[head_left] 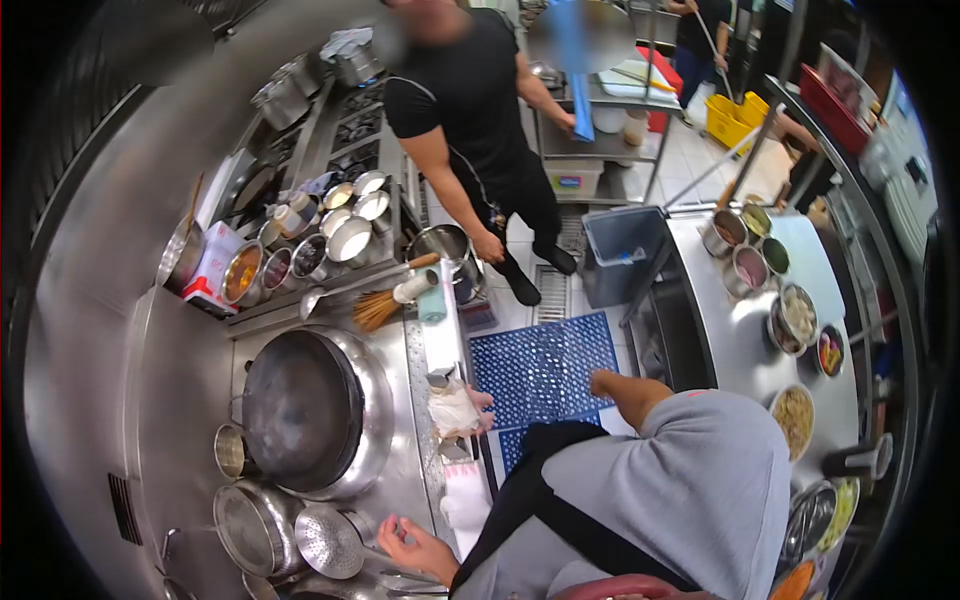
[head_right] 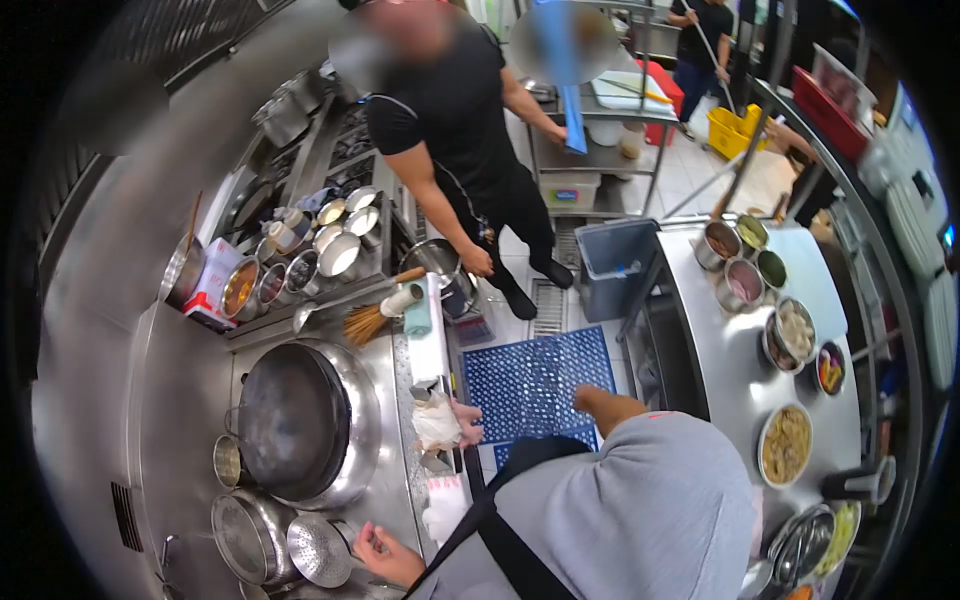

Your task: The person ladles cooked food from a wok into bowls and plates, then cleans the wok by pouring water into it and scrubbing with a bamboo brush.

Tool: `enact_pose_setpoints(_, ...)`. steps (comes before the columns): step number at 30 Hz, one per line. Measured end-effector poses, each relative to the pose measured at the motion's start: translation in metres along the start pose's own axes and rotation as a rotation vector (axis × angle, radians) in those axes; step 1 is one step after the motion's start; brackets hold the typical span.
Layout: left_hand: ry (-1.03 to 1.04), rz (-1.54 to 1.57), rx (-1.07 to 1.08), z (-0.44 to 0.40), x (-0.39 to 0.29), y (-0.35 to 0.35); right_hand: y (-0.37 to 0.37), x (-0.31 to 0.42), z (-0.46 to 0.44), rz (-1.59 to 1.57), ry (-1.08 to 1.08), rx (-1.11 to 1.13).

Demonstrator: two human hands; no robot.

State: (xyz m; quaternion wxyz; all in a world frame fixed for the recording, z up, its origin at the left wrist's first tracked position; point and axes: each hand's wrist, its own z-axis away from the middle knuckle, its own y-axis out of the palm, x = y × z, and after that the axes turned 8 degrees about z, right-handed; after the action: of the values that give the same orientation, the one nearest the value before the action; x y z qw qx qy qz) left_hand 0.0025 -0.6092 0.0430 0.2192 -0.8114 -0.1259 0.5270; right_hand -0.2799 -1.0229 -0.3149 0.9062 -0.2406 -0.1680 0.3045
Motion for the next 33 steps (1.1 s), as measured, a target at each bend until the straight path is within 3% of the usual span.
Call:
enact_pose_setpoints(3, 0.077, 0.094, 0.013, -0.006, 0.011, 0.01, 0.146, -0.068, 0.096, -0.264, 0.235, 0.308)
enact_pose_setpoints(5, 0.08, 0.134, 0.091, -0.013, -0.011, 0.021, 0.205, -0.092, 0.149, -0.389, 0.342, 0.393)
enact_pose_setpoints(8, 0.203, 0.254, 0.232, -0.023, -0.015, 0.059, 0.274, -0.106, 0.192, -0.593, 0.403, 0.469)
enact_pose_setpoints(11, 0.267, 0.349, 0.414, -0.023, -0.03, 0.102, 0.299, -0.109, 0.188, -0.73, 0.323, 0.433)
enact_pose_setpoints(12, 0.278, 0.408, 0.484, -0.019, -0.037, 0.116, 0.286, -0.1, 0.192, -0.754, 0.291, 0.358)
enact_pose_setpoints(14, 0.294, 0.532, 0.611, -0.008, -0.059, 0.143, 0.237, -0.071, 0.218, -0.891, 0.538, -0.029)
enact_pose_setpoints(15, 0.366, 0.521, 0.659, 0.0, -0.08, 0.148, 0.219, -0.063, 0.223, -0.878, 0.479, -0.179)
enact_pose_setpoints(18, 0.252, 0.626, 0.83, 0.031, -0.108, 0.17, 0.163, -0.03, 0.271, -0.842, 0.338, -0.671)
enact_pose_setpoints(19, 0.21, 0.639, 0.883, 0.047, -0.122, 0.17, 0.168, -0.035, 0.256, -0.677, 0.324, -0.805)
enact_pose_setpoints(20, 0.166, 0.652, 0.929, 0.057, -0.13, 0.17, 0.145, -0.023, 0.277, -0.892, 0.332, -0.737)
enact_pose_setpoints(26, 0.391, 0.593, 1.135, 0.088, -0.131, 0.2, 0.095, 0.0, 0.316, -0.977, 0.227, -0.698)
enact_pose_setpoints(29, 0.415, 0.568, 1.166, 0.092, -0.129, 0.225, 0.089, -0.014, 0.304, -0.859, 0.132, -0.87)
enact_pose_setpoints(33, 0.378, 0.471, 1.285, 0.101, -0.117, 0.284, 0.086, -0.043, 0.318, -0.999, 0.21, -1.069)
